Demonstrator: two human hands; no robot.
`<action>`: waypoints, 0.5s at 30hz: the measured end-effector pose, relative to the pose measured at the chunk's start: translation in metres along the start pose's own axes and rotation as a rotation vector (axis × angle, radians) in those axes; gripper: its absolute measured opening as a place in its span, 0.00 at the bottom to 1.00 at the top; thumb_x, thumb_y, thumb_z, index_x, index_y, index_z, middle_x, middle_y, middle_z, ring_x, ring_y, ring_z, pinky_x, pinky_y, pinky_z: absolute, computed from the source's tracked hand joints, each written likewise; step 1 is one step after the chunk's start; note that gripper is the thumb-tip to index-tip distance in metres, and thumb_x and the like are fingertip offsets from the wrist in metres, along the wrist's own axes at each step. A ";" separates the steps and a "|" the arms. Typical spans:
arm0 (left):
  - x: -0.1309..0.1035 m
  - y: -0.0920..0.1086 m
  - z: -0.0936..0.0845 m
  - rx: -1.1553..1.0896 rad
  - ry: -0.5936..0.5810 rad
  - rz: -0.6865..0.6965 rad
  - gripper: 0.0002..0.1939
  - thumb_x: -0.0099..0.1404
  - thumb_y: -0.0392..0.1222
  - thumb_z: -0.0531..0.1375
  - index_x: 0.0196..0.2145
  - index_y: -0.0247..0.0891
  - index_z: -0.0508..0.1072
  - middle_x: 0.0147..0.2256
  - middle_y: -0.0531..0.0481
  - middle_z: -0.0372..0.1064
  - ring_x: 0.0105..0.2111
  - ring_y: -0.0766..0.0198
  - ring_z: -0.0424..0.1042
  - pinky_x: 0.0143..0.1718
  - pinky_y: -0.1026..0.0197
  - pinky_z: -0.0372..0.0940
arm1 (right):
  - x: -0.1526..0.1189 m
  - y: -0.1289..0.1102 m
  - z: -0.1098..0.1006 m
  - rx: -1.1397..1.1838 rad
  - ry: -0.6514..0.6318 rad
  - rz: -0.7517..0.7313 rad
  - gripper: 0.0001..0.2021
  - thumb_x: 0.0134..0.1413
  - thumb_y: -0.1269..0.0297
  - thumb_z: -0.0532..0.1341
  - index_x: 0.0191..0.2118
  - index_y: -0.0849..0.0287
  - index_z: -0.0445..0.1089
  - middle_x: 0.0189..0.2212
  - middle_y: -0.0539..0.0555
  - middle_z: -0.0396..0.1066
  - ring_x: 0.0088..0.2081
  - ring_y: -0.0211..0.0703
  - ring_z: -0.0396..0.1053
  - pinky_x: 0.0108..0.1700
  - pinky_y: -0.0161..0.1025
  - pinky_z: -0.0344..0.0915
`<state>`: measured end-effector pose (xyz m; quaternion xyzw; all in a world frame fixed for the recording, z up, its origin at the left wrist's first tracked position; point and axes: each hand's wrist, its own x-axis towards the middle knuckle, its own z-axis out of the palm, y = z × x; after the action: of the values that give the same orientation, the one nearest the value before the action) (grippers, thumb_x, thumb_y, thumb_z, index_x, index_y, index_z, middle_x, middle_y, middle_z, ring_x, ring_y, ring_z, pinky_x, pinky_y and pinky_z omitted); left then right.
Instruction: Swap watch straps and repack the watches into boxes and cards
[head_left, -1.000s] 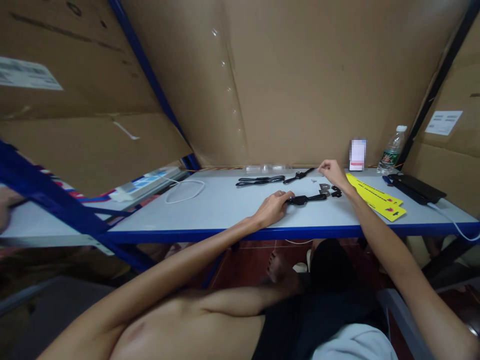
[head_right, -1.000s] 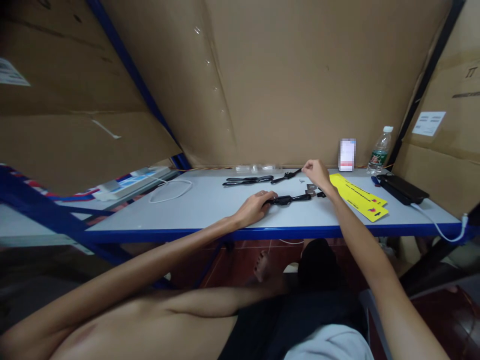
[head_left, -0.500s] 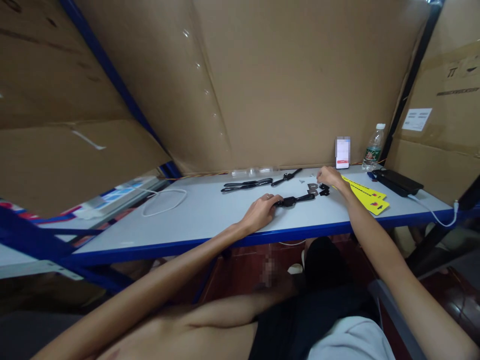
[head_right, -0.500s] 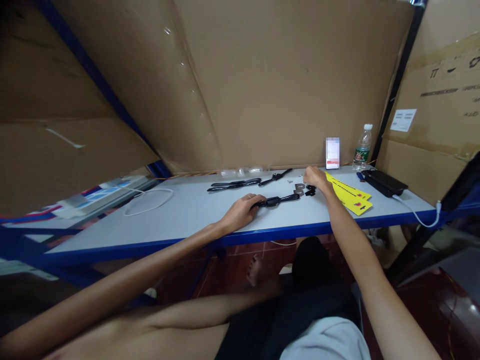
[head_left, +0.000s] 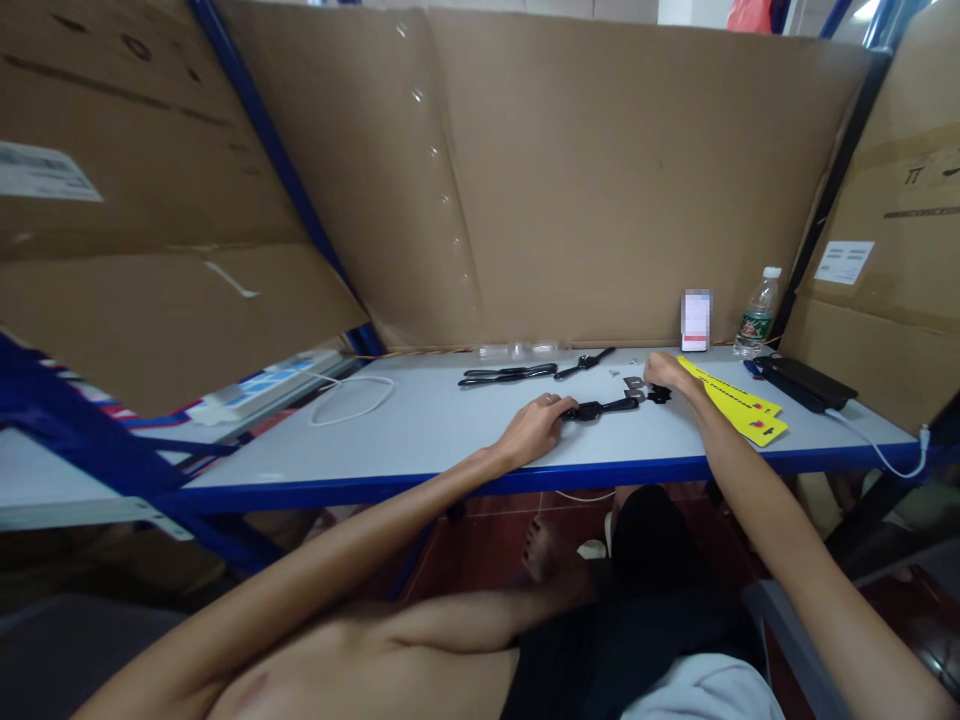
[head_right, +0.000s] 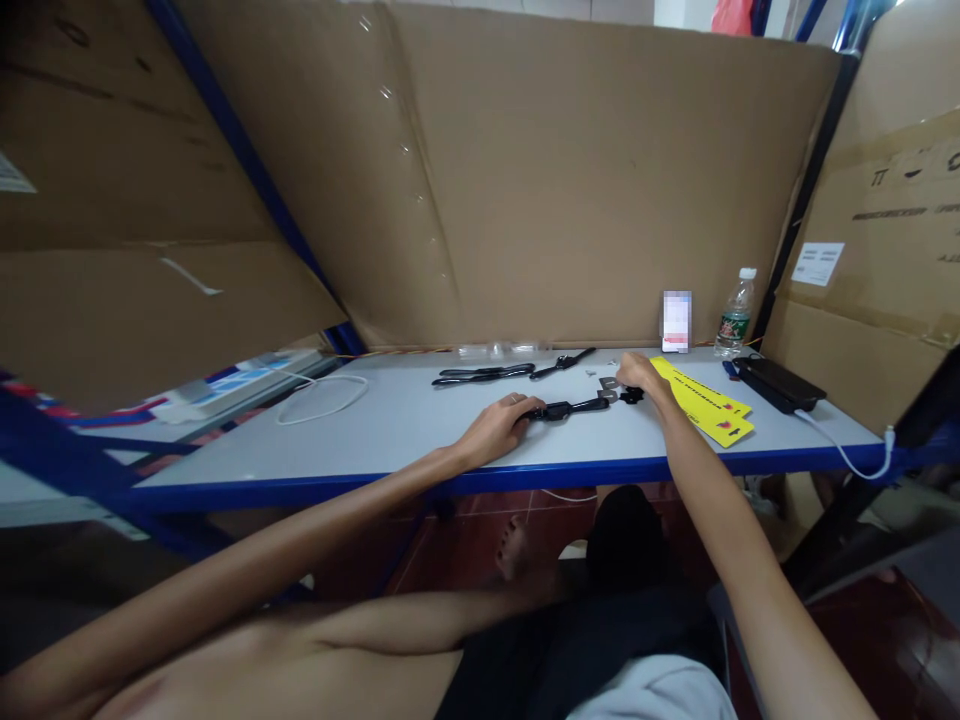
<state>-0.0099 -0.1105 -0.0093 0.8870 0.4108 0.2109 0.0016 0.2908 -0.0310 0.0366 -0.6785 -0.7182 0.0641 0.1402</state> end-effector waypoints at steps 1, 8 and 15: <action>0.000 0.000 0.000 0.000 -0.001 -0.002 0.28 0.61 0.25 0.52 0.56 0.42 0.71 0.48 0.44 0.73 0.50 0.52 0.73 0.51 0.53 0.69 | 0.000 -0.002 -0.001 -0.005 0.026 0.008 0.07 0.48 0.72 0.67 0.35 0.66 0.81 0.32 0.63 0.79 0.38 0.49 0.76 0.35 0.34 0.63; -0.001 -0.002 0.002 -0.054 0.021 -0.044 0.26 0.61 0.26 0.53 0.55 0.42 0.69 0.47 0.44 0.74 0.47 0.53 0.74 0.48 0.53 0.69 | -0.004 -0.033 0.003 0.524 0.055 -0.203 0.08 0.47 0.74 0.66 0.36 0.63 0.80 0.26 0.55 0.78 0.30 0.41 0.74 0.35 0.35 0.68; -0.001 -0.006 0.005 -0.085 0.034 -0.059 0.25 0.62 0.28 0.53 0.56 0.42 0.66 0.47 0.44 0.74 0.46 0.54 0.75 0.48 0.53 0.69 | -0.021 -0.068 0.021 0.803 -0.283 -0.456 0.03 0.44 0.68 0.69 0.28 0.61 0.76 0.25 0.52 0.77 0.26 0.39 0.72 0.31 0.35 0.67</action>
<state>-0.0127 -0.1069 -0.0148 0.8699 0.4275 0.2431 0.0386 0.2206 -0.0547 0.0331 -0.3805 -0.7792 0.3955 0.3026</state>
